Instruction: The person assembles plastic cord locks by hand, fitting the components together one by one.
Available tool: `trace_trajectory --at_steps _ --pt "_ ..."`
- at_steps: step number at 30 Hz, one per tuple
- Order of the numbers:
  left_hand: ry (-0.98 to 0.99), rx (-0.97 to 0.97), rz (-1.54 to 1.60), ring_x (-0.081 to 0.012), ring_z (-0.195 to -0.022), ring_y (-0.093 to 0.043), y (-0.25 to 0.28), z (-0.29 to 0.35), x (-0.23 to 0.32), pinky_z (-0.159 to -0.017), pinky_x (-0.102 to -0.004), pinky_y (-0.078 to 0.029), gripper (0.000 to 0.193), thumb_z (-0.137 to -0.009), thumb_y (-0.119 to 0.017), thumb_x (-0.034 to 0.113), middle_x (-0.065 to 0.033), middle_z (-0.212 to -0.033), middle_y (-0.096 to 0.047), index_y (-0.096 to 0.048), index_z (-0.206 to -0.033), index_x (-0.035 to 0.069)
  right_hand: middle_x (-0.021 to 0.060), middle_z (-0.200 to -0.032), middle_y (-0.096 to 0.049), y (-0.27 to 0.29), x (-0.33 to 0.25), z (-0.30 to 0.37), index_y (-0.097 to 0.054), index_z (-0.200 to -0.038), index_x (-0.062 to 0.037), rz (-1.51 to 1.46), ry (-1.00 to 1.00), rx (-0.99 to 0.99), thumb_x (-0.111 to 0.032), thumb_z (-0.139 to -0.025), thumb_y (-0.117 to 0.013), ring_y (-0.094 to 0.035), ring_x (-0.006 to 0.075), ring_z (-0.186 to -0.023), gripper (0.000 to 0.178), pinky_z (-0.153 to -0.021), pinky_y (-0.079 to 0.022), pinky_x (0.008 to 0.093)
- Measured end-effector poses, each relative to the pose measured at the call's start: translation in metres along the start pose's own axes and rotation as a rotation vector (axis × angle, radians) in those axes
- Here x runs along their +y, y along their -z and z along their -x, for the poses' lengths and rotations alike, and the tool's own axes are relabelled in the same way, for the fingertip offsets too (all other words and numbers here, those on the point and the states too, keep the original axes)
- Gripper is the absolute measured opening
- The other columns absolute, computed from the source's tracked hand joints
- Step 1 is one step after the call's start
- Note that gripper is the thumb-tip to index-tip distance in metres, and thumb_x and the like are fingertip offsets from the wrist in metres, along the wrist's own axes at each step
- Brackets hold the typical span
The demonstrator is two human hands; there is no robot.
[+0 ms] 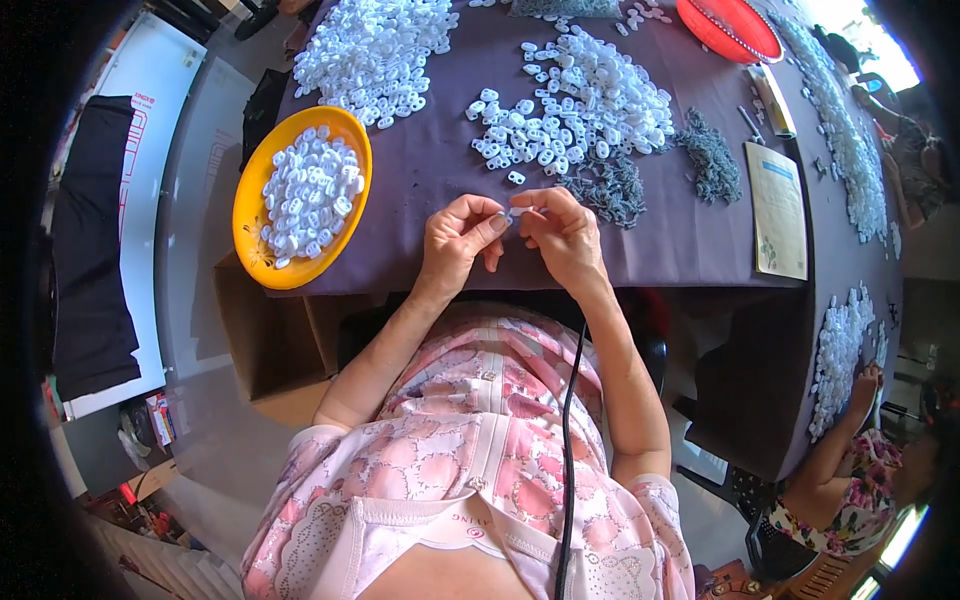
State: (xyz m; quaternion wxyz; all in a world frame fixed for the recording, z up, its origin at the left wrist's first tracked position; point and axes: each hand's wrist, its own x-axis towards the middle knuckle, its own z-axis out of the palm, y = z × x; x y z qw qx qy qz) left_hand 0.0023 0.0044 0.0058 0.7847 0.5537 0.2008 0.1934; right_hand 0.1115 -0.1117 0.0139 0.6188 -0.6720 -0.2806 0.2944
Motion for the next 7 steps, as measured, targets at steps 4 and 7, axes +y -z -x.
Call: trace_trajectory --at_steps 4,7 --pt "0.018 -0.04 0.011 -0.0064 -0.053 -0.053 -0.0001 -0.0003 0.002 -0.044 -0.0195 -0.043 0.009 -0.087 -0.062 0.01 -0.001 -0.068 -0.058 -0.06 -0.09 0.002 -0.0001 -0.076 -0.062 -0.0011 -0.0013 0.0021 -0.066 -0.1 -0.0063 0.009 -0.057 -0.066 -0.003 -0.089 -0.055 -0.058 0.0047 -0.066 0.015 -0.055 -0.049 0.0197" --pt "0.015 -0.06 -0.026 -0.0068 -0.052 -0.053 0.0019 -0.0014 -0.0005 -0.044 -0.0201 -0.044 0.01 -0.088 -0.061 0.011 -0.0015 -0.069 -0.058 -0.059 -0.092 0.002 0.0037 -0.086 -0.064 0.0003 -0.0015 0.0033 -0.066 -0.101 -0.0072 -0.112 -0.143 -0.087 -0.004 -0.089 -0.056 -0.06 0.0058 -0.066 0.016 -0.057 -0.051 0.0209"
